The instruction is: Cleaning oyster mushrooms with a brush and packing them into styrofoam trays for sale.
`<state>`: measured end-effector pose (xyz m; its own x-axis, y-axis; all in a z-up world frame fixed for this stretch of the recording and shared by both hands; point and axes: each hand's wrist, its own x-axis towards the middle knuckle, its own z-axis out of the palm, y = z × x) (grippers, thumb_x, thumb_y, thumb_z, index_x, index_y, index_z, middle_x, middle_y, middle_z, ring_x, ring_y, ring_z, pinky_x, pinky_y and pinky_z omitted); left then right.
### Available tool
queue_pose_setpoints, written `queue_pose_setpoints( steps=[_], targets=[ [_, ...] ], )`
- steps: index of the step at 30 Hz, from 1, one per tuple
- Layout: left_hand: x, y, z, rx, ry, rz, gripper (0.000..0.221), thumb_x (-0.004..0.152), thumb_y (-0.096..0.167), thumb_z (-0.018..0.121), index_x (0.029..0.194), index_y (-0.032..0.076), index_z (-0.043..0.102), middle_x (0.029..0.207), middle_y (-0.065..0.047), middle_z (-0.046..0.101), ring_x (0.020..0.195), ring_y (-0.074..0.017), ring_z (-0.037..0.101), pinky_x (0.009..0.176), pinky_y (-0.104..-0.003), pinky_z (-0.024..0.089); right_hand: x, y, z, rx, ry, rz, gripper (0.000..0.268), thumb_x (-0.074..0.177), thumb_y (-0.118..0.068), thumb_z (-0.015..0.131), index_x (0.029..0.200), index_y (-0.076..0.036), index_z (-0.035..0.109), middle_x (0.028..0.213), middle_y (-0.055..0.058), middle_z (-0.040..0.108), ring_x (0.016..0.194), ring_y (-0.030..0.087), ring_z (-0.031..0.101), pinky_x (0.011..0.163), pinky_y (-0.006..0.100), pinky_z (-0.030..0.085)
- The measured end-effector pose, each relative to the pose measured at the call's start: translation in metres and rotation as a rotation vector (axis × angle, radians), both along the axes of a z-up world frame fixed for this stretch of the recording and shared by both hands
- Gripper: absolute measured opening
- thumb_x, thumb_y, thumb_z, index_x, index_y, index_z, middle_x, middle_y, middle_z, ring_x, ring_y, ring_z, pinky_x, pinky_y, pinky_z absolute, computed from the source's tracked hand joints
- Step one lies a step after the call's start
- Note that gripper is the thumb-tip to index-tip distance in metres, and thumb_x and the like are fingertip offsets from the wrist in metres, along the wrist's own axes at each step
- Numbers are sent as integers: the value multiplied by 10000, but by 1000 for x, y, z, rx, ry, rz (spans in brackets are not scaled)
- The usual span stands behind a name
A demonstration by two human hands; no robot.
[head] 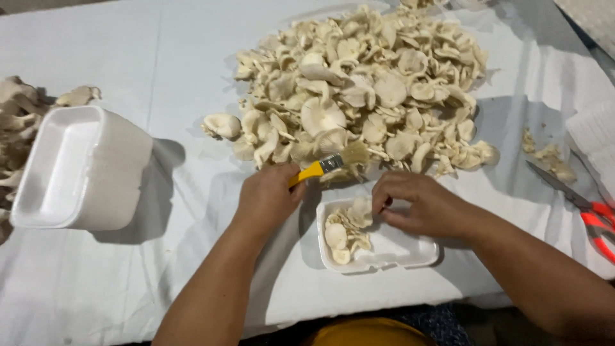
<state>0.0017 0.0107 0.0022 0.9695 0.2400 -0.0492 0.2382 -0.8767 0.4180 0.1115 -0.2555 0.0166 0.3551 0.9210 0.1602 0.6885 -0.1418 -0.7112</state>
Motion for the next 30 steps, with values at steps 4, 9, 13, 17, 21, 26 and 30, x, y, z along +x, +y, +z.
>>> queue_pose_setpoints(
  steps=[4,9,13,17,21,26,30],
  targets=[
    [-2,0,-1,-39,43,11,211,959,297,650,1014,117,746,846,-97,714,871,-350,719,768,-464,581,-1,15,-3,-4,40,-7,96,818,-64,749,845,-154,730,828,34,742,782,254,725,739,409,594],
    [-2,1,-2,-37,53,0,207,947,315,651,1025,149,748,852,-78,717,867,-335,728,772,-448,585,-19,37,3,-83,-23,51,81,838,-145,765,862,-150,688,794,72,711,787,284,730,736,441,569],
    [-3,0,0,-29,33,-1,230,952,332,650,1048,147,749,873,-81,727,880,-342,732,781,-460,586,-21,47,-2,-141,-40,65,81,843,-143,743,857,-154,664,777,51,692,780,267,721,741,437,535],
    [-2,-1,3,-20,69,4,232,957,328,639,1017,134,750,861,-89,723,871,-343,730,770,-444,580,-21,47,5,-213,-82,88,47,890,-187,708,907,-167,669,839,43,711,842,271,705,792,435,503],
    [-3,-3,10,3,93,8,246,968,343,629,1002,125,738,844,-104,717,876,-356,725,770,-453,577,-22,46,15,-237,-184,122,87,897,-229,699,974,-189,689,908,32,733,926,284,696,841,448,491],
    [0,-1,4,8,114,29,238,958,355,627,980,140,728,844,-90,717,882,-343,723,772,-441,579,-13,29,43,-199,-139,-4,186,911,-253,704,1068,-168,752,974,111,741,946,345,702,869,501,520],
    [1,-1,1,11,93,33,199,956,313,644,993,143,740,872,-81,733,889,-316,729,772,-422,586,26,17,27,-337,-372,-348,216,957,-343,668,1111,-229,768,954,64,712,971,263,679,921,423,487]
  ],
)
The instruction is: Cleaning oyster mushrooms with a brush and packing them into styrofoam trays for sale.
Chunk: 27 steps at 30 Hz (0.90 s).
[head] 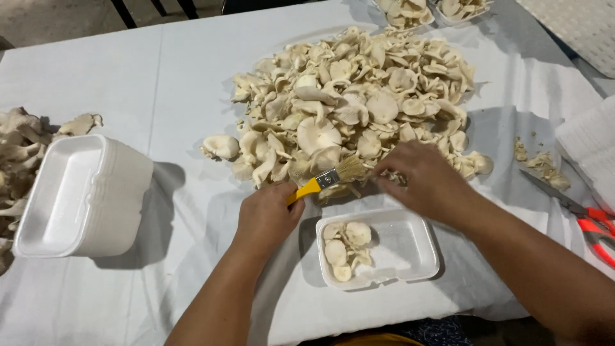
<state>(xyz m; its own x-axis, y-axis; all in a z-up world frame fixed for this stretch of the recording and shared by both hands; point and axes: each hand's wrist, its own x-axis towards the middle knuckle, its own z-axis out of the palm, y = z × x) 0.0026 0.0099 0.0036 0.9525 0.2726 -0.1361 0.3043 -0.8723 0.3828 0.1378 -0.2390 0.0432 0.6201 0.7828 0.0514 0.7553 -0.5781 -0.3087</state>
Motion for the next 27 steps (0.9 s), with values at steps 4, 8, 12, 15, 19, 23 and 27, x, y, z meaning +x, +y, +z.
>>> queue_pose_setpoints(
  steps=[4,8,12,15,19,23,27],
  targets=[
    [1,-2,4,-1,12,8,206,956,325,640,970,143,735,868,-80,729,889,-314,727,767,-422,586,28,-14,-45,18,-209,-53,199,954,-349,685,1095,-218,732,949,3,673,989,228,660,891,397,472],
    [-2,-2,2,1,9,11,225,950,313,662,1030,122,748,903,-101,741,932,-334,727,789,-448,591,35,-19,-66,113,-433,-18,168,959,-321,703,1081,-212,742,967,16,688,993,241,652,870,411,462],
    [-3,-4,12,-4,-12,36,239,947,324,664,1050,130,759,911,-105,746,940,-347,725,797,-457,591,43,-22,-53,210,-531,-47,151,974,-271,732,1091,-186,776,944,6,678,957,232,659,845,402,460],
    [-1,1,12,-27,-1,52,254,949,336,659,1077,140,759,931,-97,752,951,-336,729,812,-448,593,63,-37,-62,270,-684,-34,210,947,-335,757,1139,-250,761,1013,9,664,1000,245,639,834,402,449],
    [-3,3,14,-39,-18,57,255,957,316,653,1061,104,751,933,-125,751,951,-359,730,803,-469,594,54,-29,-61,384,-684,20,172,997,-342,747,1139,-247,767,1023,5,674,986,236,626,863,376,426],
    [-3,8,9,-55,-89,132,262,963,325,642,1085,120,753,925,-104,749,947,-344,727,818,-465,594,13,2,-41,356,-444,305,123,918,-297,724,895,-178,739,895,37,725,893,286,666,804,435,478],
    [-5,10,9,-75,-136,180,256,963,296,643,1075,92,749,919,-129,747,948,-365,722,819,-483,590,-4,26,-36,195,-427,405,169,1000,-390,625,966,-256,722,928,-15,676,892,244,612,808,411,437]
  ],
)
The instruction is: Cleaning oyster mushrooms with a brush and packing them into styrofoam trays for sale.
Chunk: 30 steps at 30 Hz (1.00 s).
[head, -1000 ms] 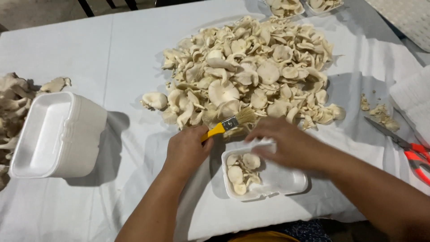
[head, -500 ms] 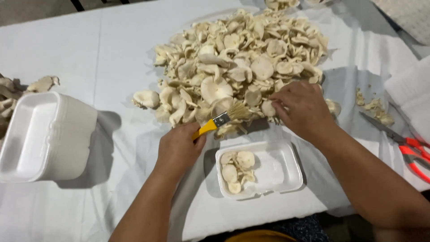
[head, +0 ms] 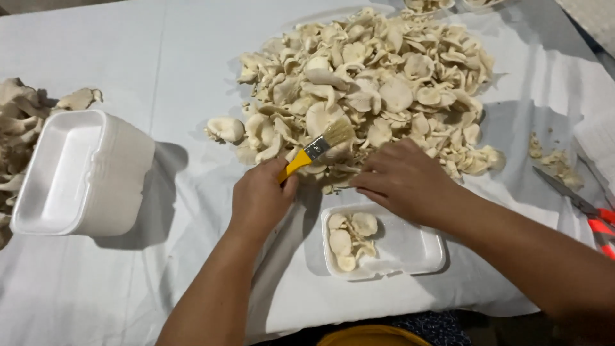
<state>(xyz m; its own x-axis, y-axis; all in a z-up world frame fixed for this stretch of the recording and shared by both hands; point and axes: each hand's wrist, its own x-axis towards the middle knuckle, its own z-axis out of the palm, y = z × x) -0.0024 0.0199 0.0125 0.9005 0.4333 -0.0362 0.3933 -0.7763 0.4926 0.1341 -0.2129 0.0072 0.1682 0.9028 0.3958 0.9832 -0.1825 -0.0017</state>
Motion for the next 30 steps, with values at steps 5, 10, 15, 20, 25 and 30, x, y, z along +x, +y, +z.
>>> queue_pose_setpoints(
  steps=[5,10,15,20,25,30],
  targets=[
    [-3,-3,9,-1,-23,-6,231,962,280,641,1049,93,745,918,-121,736,948,-360,716,829,-470,587,5,31,-24,-66,-133,29,293,993,-498,551,890,-239,641,875,-7,594,889,244,561,803,417,403],
    [-5,1,2,14,-89,-15,188,956,279,648,983,116,738,875,-99,726,907,-335,719,797,-444,588,4,44,-25,-163,-148,7,403,968,-607,495,829,-265,656,856,-5,633,888,238,572,810,424,385],
    [-5,-5,6,-23,-80,-32,178,958,271,658,990,128,759,872,-86,743,877,-312,728,782,-416,591,2,37,-21,-215,-138,-44,353,957,-583,535,821,-286,667,854,-13,641,911,222,577,844,425,384],
    [-2,0,-9,10,-75,-115,167,939,289,672,953,137,739,812,-75,709,822,-313,716,734,-419,579,9,-11,-3,-150,31,-118,261,975,-498,607,894,-292,745,845,-25,665,874,212,588,840,401,400],
    [-2,-7,-11,81,-69,-264,163,935,275,684,932,120,733,795,-92,710,819,-330,719,721,-428,583,23,-52,-20,-5,-8,-133,191,911,-434,712,907,-245,736,856,-27,654,864,205,608,846,392,427],
    [1,-8,-16,116,66,-383,243,936,324,662,1059,133,748,925,-91,749,930,-347,731,771,-440,593,19,-53,-20,173,-57,-93,91,892,-349,753,915,-262,742,883,-50,668,882,158,634,920,385,407]
  ],
)
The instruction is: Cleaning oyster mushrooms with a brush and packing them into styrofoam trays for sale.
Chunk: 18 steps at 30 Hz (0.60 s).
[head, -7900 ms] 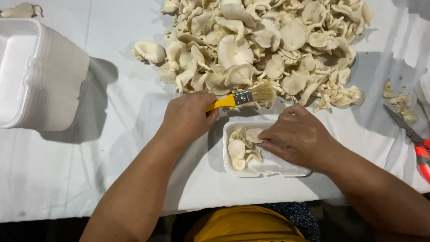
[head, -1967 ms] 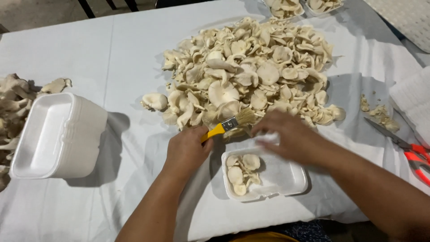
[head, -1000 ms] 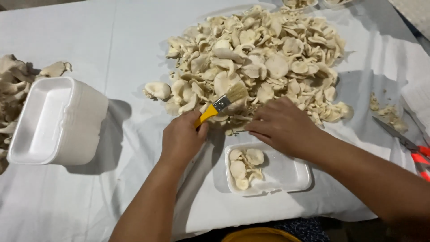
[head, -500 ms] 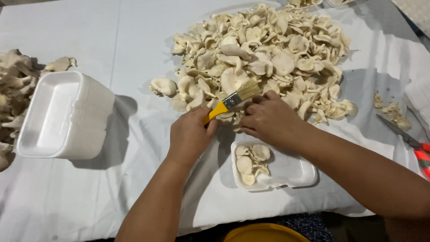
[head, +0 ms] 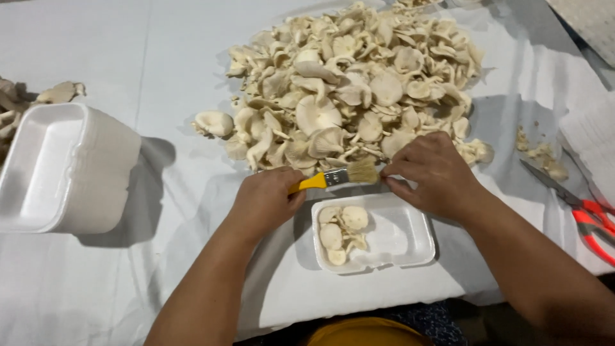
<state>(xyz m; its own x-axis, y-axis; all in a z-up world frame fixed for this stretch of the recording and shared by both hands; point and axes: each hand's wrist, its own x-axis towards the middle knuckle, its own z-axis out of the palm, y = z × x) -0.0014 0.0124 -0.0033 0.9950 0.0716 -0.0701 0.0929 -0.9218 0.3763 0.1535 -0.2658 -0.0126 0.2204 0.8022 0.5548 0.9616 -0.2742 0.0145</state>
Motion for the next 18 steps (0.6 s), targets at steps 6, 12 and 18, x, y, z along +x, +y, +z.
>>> queue_pose_setpoints(
  steps=[6,12,18],
  targets=[
    [4,-4,3,65,120,-15,267,952,328,639,1104,141,754,970,-80,753,959,-338,729,793,-443,591,6,0,-6,87,20,18,103,888,-335,776,909,-240,745,871,-47,672,856,169,643,909,390,413],
    [6,-2,1,73,199,3,292,941,353,643,1136,159,743,979,-58,749,966,-320,735,816,-420,601,-4,4,-11,128,51,55,102,917,-312,758,890,-220,722,874,-54,669,847,163,637,907,379,406],
    [6,-3,4,61,207,41,273,942,339,646,1111,154,753,953,-57,747,946,-317,736,799,-418,601,-6,4,-4,170,112,61,55,895,-243,791,922,-203,763,827,-36,686,784,176,642,877,374,416]
  ],
)
